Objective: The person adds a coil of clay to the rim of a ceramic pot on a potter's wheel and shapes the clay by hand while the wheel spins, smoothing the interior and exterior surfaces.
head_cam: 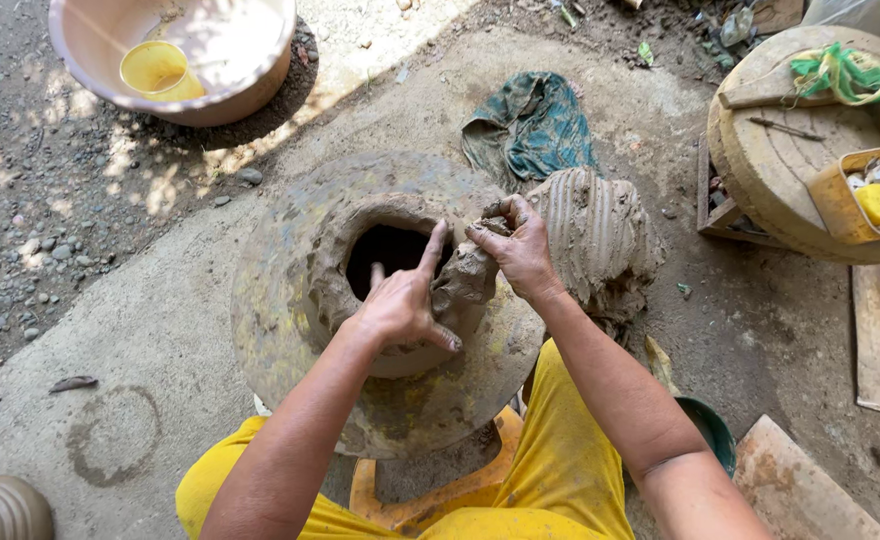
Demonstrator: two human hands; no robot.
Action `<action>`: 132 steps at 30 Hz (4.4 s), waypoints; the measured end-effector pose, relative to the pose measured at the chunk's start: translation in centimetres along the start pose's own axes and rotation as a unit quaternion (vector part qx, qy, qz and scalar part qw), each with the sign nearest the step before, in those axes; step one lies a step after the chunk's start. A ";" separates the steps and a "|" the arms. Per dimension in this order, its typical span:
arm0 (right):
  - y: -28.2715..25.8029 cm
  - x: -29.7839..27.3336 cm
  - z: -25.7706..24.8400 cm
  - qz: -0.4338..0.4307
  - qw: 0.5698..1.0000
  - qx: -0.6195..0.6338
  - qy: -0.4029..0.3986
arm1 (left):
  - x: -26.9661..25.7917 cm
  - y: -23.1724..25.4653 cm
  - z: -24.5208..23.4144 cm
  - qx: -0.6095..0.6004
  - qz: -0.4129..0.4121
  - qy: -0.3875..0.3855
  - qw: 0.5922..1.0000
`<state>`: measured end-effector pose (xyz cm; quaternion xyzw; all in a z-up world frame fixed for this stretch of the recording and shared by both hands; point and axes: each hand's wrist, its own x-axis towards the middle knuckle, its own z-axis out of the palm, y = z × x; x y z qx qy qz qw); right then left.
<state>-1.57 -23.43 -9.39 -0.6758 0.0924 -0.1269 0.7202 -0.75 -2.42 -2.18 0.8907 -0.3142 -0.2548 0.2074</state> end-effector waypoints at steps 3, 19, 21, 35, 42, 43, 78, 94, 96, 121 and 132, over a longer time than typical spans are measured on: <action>0.2 -0.6 -0.2 -0.029 0.999 -0.027 -0.003 | -0.3 0.8 0.1 0.039 0.018 0.019 0.999; -0.3 -1.9 1.1 -0.085 0.972 -0.207 0.066 | -2.3 1.9 0.6 0.070 0.048 0.066 0.994; -0.3 -2.4 1.4 -0.123 0.959 -0.240 0.081 | -2.3 1.9 0.7 0.083 0.034 0.072 0.993; 2.2 -2.3 1.8 -0.064 0.961 -0.249 0.097 | -1.1 1.7 0.6 0.014 -0.047 0.055 0.997; -2.1 -4.0 -0.3 -0.272 0.891 -0.364 0.007 | -0.6 1.6 2.1 0.087 -0.100 0.063 0.989; -3.9 -4.4 -0.8 -0.296 0.849 -0.428 -0.086 | -0.5 1.5 2.2 0.085 -0.100 0.063 0.989; 4.8 5.5 -10.5 0.146 0.823 -0.549 -0.024 | -0.5 1.1 2.0 0.141 -0.056 0.093 0.984; 17.5 2.4 -2.6 0.061 0.796 -0.602 0.024 | -0.4 2.4 1.7 0.066 -0.110 0.074 0.989; 16.3 2.6 -2.6 0.053 0.804 -0.591 0.046 | 0.1 2.6 0.9 0.056 -0.080 0.086 0.992; 12.7 1.5 -4.5 0.081 0.869 -0.402 0.278 | -1.7 1.1 1.7 0.141 -0.125 0.030 0.982; 15.1 -0.5 -2.2 0.084 0.839 -0.517 0.148 | -0.6 0.4 -0.5 0.020 -0.048 -0.104 0.993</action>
